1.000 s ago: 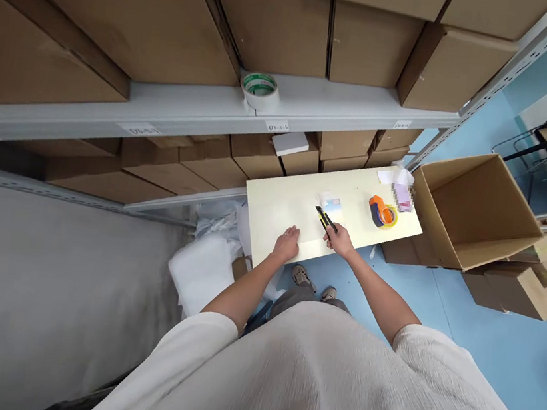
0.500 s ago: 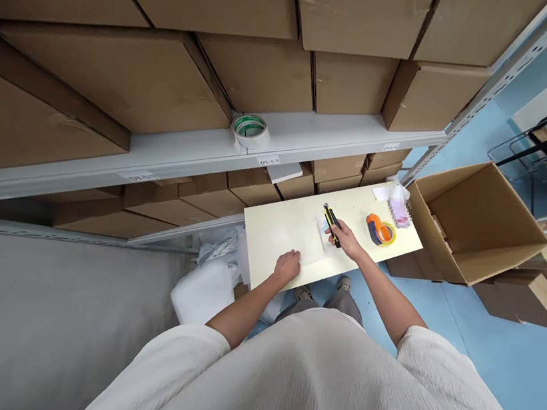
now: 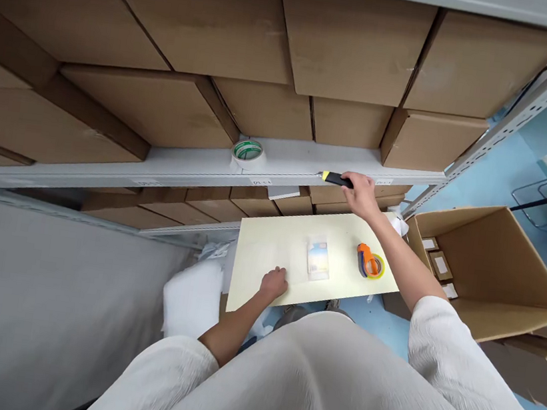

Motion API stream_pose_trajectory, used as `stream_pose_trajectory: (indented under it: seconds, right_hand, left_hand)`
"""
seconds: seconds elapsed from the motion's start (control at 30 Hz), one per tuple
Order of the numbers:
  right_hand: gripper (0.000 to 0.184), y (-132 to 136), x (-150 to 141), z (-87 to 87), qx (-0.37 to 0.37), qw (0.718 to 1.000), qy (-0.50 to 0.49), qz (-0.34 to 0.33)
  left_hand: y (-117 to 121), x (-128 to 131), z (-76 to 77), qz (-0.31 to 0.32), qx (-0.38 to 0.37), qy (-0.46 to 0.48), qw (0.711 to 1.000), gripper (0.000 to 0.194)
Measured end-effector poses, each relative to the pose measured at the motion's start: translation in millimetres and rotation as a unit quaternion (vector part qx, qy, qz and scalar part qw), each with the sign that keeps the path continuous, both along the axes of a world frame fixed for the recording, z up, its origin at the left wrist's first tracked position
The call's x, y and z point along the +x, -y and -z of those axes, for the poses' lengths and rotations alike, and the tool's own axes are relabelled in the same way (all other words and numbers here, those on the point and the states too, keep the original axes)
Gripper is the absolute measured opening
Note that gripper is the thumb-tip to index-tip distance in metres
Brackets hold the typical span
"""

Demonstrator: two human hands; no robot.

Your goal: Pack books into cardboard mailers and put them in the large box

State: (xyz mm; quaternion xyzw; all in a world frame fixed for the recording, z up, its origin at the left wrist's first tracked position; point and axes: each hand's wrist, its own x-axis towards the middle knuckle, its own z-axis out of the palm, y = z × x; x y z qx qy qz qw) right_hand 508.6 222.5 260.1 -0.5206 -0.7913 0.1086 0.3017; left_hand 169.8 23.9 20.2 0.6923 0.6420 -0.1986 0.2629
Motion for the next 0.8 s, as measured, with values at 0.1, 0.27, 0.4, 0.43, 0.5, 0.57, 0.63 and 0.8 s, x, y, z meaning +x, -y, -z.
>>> stream_pose_trajectory:
  seconds: [0.1, 0.27, 0.4, 0.43, 0.5, 0.57, 0.63, 0.8]
  right_hand:
    - [0.040, -40.5, 8.3, -10.4, 0.010, 0.998, 0.063, -0.025]
    - [0.038, -80.5, 11.1, -7.3, -0.015, 0.994, 0.097, -0.042]
    - [0.038, -93.2, 13.4, 1.9, -0.011, 0.995, 0.088, -0.036]
    - [0.039, -95.4, 14.2, 4.3, -0.012, 0.996, 0.084, -0.035]
    - [0.039, -99.1, 15.6, 8.3, -0.020, 0.996, 0.075, -0.034]
    - [0.039, -100.8, 16.4, 10.3, -0.025, 0.997, 0.066, -0.033]
    - [0.038, -98.4, 16.1, 9.2, -0.011, 0.997, 0.060, -0.035]
    - [0.034, -65.6, 2.7, 4.5, 0.048, 0.996, 0.035, -0.060]
  left_hand:
    - [0.0, 4.6, 0.3, -0.030, -0.002, 0.000, 1.000, 0.046]
    - [-1.9, 8.8, -3.7, -0.063, -0.010, 0.001, 0.998, 0.049]
    - [-4.1, 11.1, -7.4, -0.076, -0.016, -0.002, 0.997, 0.050]
    - [-4.3, 11.7, -8.0, -0.078, -0.017, -0.003, 0.997, 0.050]
    - [-4.4, 12.5, -8.4, -0.083, -0.018, -0.003, 0.996, 0.051]
    - [-4.0, 12.8, -8.1, -0.090, -0.017, 0.000, 0.996, 0.052]
    - [-3.4, 12.3, -7.2, -0.099, -0.015, 0.006, 0.995, 0.055]
    - [-1.2, 11.2, -4.7, -0.102, -0.018, 0.019, 0.994, 0.059]
